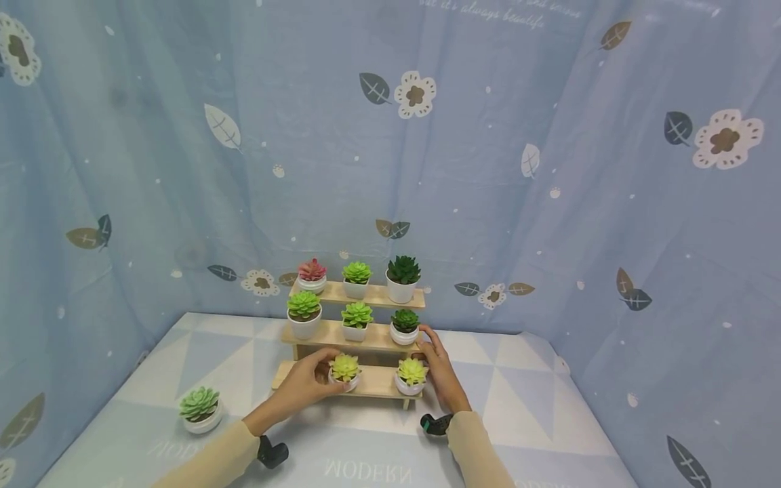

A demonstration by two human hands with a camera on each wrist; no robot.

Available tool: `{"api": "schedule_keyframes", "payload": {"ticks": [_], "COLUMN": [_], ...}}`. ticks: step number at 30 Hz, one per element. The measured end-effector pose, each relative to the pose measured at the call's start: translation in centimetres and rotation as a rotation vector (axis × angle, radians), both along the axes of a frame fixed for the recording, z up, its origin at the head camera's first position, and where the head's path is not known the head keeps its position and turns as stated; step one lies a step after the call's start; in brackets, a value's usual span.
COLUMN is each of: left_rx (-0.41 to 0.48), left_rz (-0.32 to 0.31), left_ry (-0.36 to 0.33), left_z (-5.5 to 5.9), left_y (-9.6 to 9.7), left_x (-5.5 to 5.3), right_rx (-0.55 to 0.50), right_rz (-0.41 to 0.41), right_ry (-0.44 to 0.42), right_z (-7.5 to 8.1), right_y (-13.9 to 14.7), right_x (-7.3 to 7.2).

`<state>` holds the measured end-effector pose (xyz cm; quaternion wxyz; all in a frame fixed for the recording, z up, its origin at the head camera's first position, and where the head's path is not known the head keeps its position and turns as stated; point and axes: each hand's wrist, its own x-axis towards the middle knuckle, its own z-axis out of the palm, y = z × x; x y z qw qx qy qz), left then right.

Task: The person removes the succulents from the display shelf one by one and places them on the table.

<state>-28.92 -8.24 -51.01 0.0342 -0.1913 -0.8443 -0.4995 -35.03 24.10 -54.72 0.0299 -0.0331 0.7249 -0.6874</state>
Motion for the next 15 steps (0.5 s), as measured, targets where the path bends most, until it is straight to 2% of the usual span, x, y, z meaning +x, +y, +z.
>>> {"api": "schedule_keyframes", "payload": {"ticks": [6,15], "left_rx": [-0.009,0.031], "left_rz": [0.017,0.029], "left_ry": [-0.024,-0.069], "left_z": [0.1,1.0], "left_y": [-1.7,-3.8], "left_x": [0.9,2.2], "right_rx": [-0.002,-0.046], "right_rz": [0.005,0.016], "right_ry": [-0.004,0.0], "right_z": [-0.1,0.2], "right_y": [-0.1,-0.1], "right_x": [0.1,0.0]}}
